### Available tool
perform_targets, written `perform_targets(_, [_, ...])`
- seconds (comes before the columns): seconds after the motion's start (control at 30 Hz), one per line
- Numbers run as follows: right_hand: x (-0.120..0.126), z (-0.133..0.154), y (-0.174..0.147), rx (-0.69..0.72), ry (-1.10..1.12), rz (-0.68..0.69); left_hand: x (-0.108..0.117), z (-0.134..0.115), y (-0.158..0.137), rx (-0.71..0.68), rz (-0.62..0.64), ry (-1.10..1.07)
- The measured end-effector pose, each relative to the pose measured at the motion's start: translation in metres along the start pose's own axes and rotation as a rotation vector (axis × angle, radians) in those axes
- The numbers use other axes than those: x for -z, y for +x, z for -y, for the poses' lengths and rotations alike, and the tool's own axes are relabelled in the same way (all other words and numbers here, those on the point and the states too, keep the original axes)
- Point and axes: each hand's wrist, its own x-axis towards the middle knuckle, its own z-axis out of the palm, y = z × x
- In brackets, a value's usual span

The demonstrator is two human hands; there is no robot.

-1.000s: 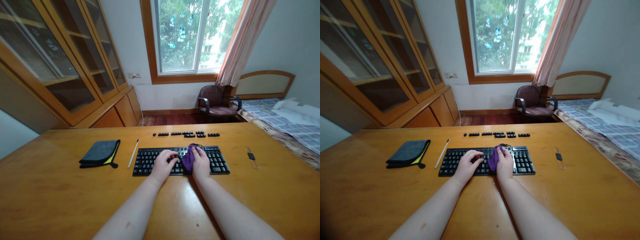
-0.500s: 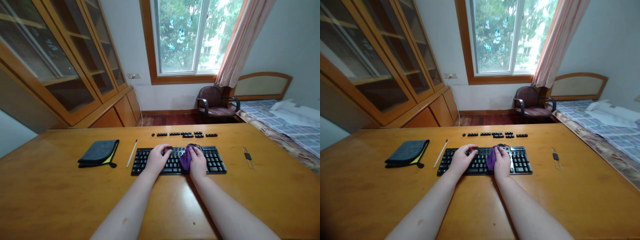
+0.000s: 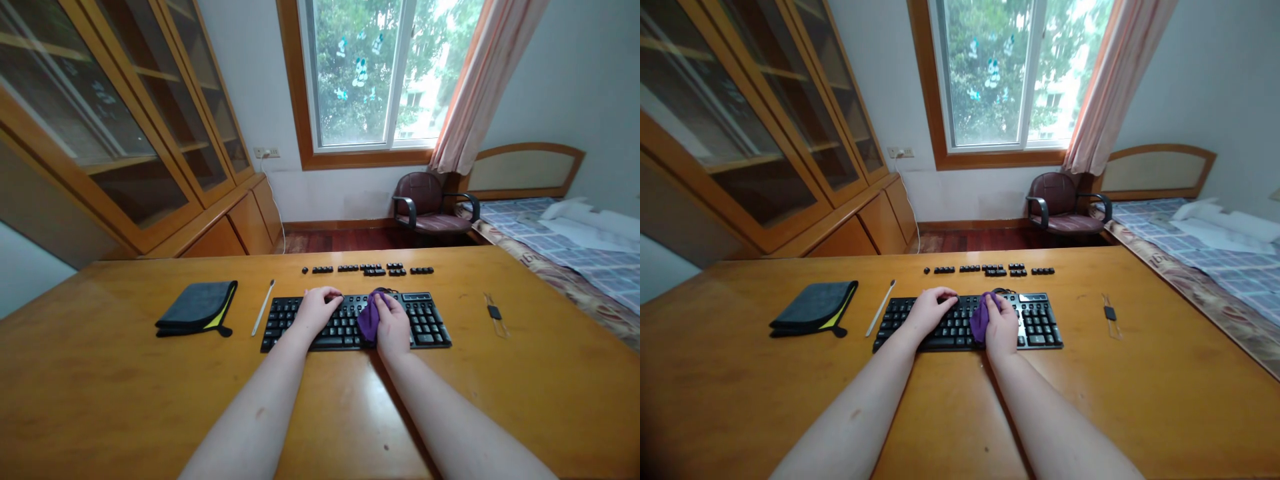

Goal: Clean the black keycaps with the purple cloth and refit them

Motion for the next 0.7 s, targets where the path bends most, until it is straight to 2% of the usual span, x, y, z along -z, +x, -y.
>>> perform_targets(0.27, [-0.001,0.011,-0.003,-0.018,-0.017,-0.025,-0.007,-0.005,-0.002,-0.061,0.025,0.129])
perform_targets(0.7, [-0.001,0.009,-0.004,-0.019,0.003,0.006,-0.011,0.000,0.000,-0.038,-0.006,0.099])
